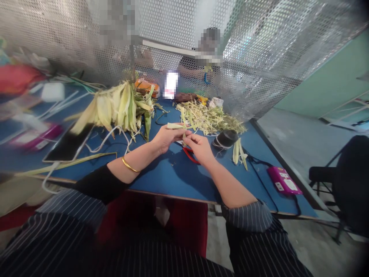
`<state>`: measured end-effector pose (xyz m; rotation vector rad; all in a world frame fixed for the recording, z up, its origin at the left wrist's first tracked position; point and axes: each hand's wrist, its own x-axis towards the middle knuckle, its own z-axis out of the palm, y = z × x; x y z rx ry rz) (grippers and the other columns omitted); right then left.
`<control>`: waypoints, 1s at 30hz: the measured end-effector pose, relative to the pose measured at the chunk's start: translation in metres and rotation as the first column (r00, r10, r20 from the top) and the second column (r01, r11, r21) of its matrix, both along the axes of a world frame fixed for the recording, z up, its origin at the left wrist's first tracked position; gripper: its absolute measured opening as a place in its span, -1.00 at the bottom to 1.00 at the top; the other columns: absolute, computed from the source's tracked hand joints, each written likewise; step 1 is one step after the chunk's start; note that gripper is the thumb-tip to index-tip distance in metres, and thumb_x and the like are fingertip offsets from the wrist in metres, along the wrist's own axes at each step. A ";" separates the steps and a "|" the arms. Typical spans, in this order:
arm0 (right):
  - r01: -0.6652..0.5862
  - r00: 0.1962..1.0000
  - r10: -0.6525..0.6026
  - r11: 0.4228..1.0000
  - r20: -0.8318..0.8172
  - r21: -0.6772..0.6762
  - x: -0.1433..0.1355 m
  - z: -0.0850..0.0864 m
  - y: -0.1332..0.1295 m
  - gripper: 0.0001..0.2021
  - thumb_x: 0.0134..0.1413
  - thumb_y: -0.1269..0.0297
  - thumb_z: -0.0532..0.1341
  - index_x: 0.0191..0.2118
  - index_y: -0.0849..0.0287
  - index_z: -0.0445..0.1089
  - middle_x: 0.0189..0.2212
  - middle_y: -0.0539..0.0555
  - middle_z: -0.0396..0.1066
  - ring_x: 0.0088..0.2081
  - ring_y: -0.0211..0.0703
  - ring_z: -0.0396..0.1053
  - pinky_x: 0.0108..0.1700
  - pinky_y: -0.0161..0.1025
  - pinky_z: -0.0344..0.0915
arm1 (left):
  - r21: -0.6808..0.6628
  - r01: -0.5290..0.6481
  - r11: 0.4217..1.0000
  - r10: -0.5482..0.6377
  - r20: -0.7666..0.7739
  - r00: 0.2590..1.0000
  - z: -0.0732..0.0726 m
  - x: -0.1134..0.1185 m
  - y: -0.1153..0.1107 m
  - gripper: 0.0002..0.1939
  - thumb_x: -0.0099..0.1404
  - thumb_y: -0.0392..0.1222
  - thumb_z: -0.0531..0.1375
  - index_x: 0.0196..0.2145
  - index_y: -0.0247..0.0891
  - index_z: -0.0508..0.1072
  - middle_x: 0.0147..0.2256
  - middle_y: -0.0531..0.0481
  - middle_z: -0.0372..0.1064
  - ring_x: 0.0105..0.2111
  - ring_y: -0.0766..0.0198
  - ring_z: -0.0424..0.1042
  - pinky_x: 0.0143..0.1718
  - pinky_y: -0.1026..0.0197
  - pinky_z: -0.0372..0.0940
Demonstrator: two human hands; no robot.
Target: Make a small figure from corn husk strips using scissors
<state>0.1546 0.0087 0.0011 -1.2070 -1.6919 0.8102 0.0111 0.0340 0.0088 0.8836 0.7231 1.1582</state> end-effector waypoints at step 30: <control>-0.091 0.995 0.094 0.994 0.040 -0.059 0.004 -0.004 0.004 -0.78 0.01 0.17 0.16 -0.53 0.20 0.30 -0.59 -0.07 0.24 -0.50 -0.32 0.12 -0.37 -0.32 0.08 | -0.071 -0.002 0.997 0.004 0.033 0.999 -0.007 -0.001 0.008 -0.88 0.08 -0.43 0.24 -0.35 -0.44 0.46 -0.50 -0.11 0.49 -0.49 0.26 0.47 -0.31 0.17 0.37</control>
